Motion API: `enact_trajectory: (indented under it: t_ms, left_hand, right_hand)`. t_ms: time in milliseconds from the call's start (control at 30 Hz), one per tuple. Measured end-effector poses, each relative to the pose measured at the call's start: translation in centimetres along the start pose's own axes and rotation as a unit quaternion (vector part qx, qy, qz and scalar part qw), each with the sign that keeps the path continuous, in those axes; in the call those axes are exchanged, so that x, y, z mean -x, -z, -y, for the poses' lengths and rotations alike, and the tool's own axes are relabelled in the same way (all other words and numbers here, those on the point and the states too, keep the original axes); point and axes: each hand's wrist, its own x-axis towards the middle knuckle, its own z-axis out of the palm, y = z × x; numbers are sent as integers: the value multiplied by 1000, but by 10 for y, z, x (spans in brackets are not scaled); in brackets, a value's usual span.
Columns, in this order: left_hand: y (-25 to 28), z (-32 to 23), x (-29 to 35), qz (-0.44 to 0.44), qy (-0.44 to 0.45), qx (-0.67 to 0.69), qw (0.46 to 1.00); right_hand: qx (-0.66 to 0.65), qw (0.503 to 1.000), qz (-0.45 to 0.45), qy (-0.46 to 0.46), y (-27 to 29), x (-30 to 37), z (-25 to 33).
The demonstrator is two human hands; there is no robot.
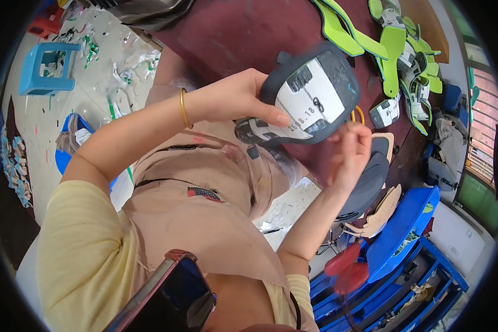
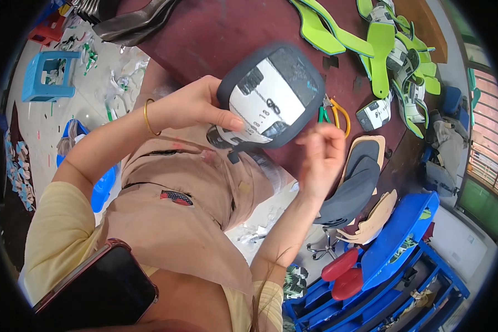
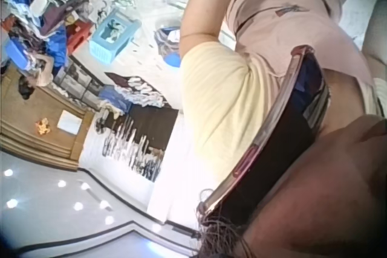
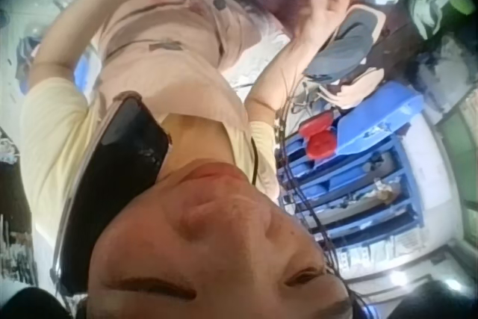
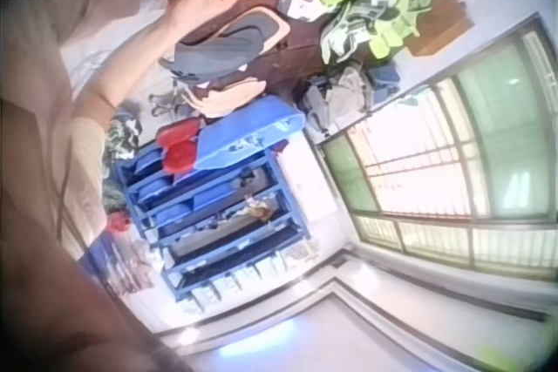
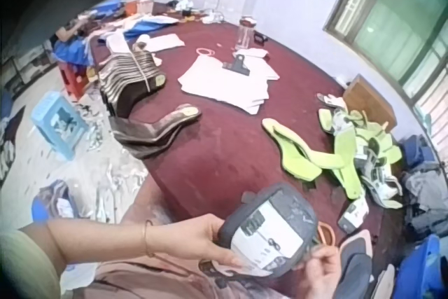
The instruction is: The worker is assembling and trimming components of a shoe sole and upper.
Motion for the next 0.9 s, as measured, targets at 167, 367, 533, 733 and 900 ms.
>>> enact_trajectory:
  t_ms: [167, 367, 533, 733, 900]
  left_hand:
    - [-11, -6, -7, -22, 8, 154, 988]
    - [-10, -4, -10, -32, 19, 111, 993]
    - [2, 7, -16, 10, 42, 253, 966]
    - [-20, 32, -20, -46, -12, 122, 991]
    - [-34, 38, -24, -13, -13, 193, 981]
  right_hand:
    - [-77, 987, 113, -89, -37, 18, -18]
    - [-96, 989, 25, -112, -53, 12, -16]
    - [-234, 959, 80, -139, -39, 13, -19]
    - [-307, 929, 119, -168, -38, 14, -22]
    - [-354, 903, 143, -195, -37, 14, -28]
